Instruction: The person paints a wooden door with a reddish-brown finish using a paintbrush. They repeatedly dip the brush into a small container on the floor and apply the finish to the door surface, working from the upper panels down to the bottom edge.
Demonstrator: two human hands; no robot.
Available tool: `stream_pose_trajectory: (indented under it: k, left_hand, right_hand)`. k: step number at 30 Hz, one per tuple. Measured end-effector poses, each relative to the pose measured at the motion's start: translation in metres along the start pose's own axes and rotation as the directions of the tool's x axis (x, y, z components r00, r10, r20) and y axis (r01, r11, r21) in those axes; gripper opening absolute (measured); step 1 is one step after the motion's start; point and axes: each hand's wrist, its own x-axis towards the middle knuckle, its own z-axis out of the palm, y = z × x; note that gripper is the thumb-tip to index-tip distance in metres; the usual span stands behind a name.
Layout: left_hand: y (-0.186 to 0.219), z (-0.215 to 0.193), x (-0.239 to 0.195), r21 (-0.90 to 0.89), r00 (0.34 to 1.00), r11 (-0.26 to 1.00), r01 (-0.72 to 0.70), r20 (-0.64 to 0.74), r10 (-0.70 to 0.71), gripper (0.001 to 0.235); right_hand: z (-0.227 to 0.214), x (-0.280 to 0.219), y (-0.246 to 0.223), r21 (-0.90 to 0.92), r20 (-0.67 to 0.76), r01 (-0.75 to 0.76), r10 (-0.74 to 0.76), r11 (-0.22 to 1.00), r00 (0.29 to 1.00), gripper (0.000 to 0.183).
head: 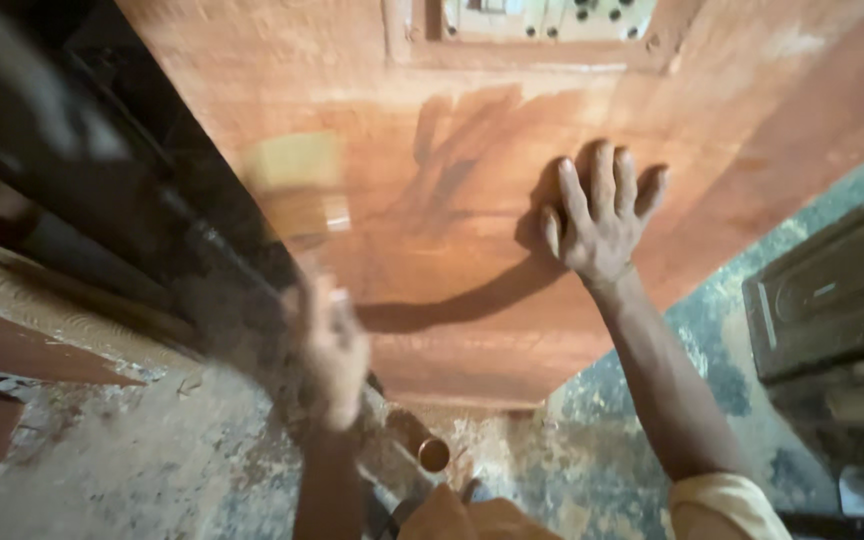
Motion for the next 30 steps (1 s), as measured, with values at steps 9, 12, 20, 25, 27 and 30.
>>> stream_pose_trajectory:
  k: [9, 12, 20, 25, 27, 30]
  left_hand:
    - [-0.045, -0.035, 0.022, 0.301, 0.979, 0.948, -0.107, -0.134, 0.153, 0.052]
    - [-0.024, -0.025, 0.015, 0.169, 0.995, 0.981, -0.094, -0.015, 0.098, 0.052]
    - [-0.010, -0.058, -0.012, 0.043, 0.952, 0.967, 0.250, 0.171, -0.254, 0.053]
    - [0.009, -0.088, -0.010, -0.072, 0.981, 0.982, 0.174, -0.076, -0.179, 0.053]
    - [0.007, -0.091, 0.007, 0.052, 0.989, 0.992, -0.118, -0.083, 0.122, 0.048]
    - [-0.007, -0.071, 0.039, 0.146, 0.964, 0.957, -0.253, -0.046, 0.262, 0.047]
  right_hand:
    - [0.015, -0.016, 0.007, -0.049, -0.051, 0.008, -0.010, 0.999, 0.999, 0.056]
    - [0.015, -0.020, 0.008, -0.039, -0.028, 0.003, -0.005, 0.999, 1.000, 0.057]
    - [0.016, -0.016, 0.007, -0.044, -0.075, 0.013, -0.016, 0.999, 0.997, 0.053]
    - [0.017, -0.015, 0.007, -0.025, -0.098, 0.019, -0.021, 1.000, 0.995, 0.057]
    - [0.016, -0.017, 0.007, -0.021, -0.085, 0.017, -0.019, 1.000, 0.996, 0.058]
    - [0.015, -0.012, 0.008, -0.037, -0.088, 0.029, -0.032, 0.999, 0.996, 0.056]
